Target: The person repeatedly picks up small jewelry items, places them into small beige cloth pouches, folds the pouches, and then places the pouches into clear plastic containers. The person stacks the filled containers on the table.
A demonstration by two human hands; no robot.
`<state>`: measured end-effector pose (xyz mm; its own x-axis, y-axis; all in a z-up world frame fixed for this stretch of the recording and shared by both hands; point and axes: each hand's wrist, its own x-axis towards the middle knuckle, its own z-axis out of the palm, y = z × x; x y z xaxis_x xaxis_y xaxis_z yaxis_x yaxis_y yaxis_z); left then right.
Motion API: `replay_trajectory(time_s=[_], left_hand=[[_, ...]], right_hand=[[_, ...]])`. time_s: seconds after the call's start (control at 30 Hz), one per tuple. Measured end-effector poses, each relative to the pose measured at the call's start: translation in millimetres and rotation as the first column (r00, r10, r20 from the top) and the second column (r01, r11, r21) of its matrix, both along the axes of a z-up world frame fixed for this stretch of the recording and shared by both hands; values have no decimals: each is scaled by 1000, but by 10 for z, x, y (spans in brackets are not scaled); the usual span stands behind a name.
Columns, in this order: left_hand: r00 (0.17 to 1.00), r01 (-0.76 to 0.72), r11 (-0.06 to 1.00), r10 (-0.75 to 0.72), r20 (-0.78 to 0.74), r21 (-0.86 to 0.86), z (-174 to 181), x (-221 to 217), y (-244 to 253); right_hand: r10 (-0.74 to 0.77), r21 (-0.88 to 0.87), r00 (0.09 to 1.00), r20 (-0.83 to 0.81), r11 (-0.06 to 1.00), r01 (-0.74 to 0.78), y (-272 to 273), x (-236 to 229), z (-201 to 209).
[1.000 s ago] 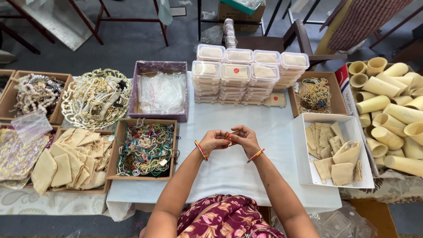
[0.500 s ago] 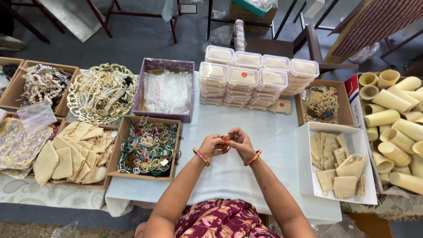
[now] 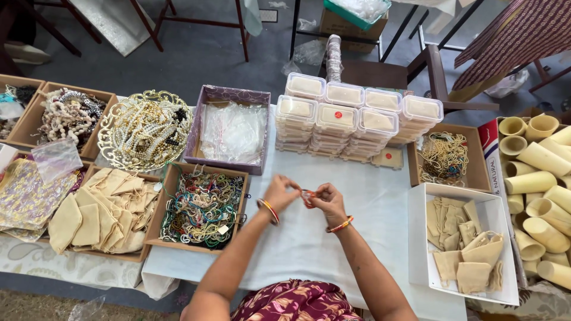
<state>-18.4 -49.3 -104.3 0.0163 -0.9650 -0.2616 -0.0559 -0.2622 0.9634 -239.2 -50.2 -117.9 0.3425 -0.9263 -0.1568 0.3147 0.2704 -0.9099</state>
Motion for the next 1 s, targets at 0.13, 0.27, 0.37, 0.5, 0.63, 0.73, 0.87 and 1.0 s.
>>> replay_trajectory(time_s=[0.13, 0.27, 0.37, 0.5, 0.63, 0.73, 0.87, 1.0], left_hand=[[486, 34, 983, 140, 863, -179, 278, 878, -594], [88, -70, 994, -72, 993, 78, -205, 1747, -1246], [114, -79, 965, -240, 964, 250, -278, 1989, -1434], [173, -78, 926, -351, 920, 368, -388, 2073, -1644], [289, -120, 974, -152, 945, 193, -407, 2108, -1598], [366, -125, 980, 191, 911, -155, -188, 1927, -1416], [868, -132, 887, 319, 380, -443, 362, 1128, -936], [952, 305, 829, -255, 168, -468, -32, 228, -301]], right_hand=[[-126, -96, 892, -434, 991, 93, 70, -285, 158], [-237, -263, 542, -807, 964, 30, 206, -530, 479], [-235, -220, 527, -817, 971, 92, 305, -674, 408], [-278, -216, 568, -775, 961, 175, 351, -743, 281], [-304, -218, 607, -734, 952, 214, 345, -661, 277], [-324, -234, 633, -703, 946, 225, 329, -554, 335], [-341, -293, 601, -723, 939, 181, 363, -432, 395], [-288, -252, 583, -759, 957, 145, 417, -375, 430]])
